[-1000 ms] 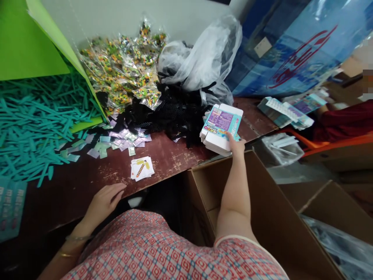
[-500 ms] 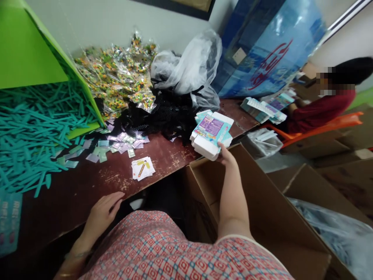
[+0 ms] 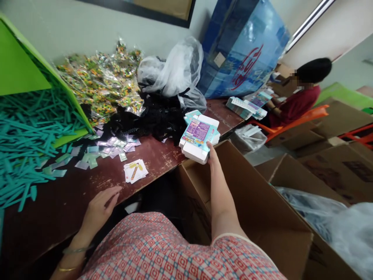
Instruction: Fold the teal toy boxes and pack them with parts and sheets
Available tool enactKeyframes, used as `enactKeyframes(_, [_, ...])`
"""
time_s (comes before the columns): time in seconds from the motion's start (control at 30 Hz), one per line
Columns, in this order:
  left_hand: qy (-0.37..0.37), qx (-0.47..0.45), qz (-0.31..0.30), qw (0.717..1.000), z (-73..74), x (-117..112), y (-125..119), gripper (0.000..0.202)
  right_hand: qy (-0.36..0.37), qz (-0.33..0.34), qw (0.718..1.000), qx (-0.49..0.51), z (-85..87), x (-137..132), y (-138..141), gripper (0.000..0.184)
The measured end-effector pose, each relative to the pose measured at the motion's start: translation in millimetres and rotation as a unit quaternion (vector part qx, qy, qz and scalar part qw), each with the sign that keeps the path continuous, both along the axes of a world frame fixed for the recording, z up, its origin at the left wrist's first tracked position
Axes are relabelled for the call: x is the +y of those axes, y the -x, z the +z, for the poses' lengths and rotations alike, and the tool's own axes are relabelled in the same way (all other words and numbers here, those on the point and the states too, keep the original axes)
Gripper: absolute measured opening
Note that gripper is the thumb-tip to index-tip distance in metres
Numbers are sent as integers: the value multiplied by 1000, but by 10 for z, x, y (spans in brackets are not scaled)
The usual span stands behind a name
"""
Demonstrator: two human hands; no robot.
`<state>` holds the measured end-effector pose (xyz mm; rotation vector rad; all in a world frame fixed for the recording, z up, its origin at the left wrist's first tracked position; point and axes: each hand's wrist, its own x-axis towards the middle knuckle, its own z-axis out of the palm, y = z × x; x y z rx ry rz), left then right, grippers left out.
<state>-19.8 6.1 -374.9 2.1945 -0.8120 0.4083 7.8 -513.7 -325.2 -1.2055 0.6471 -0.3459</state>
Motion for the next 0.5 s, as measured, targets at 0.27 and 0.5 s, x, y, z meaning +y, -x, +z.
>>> enactKeyframes(0.27, [147, 270, -31, 951, 121, -514, -178, 28, 14, 90, 995, -27, 72, 471, 450, 78])
enactKeyframes(0.5, [486, 525, -51, 697, 278, -1406, -321, 38, -50, 285, 956, 48, 191, 1158, 364, 79])
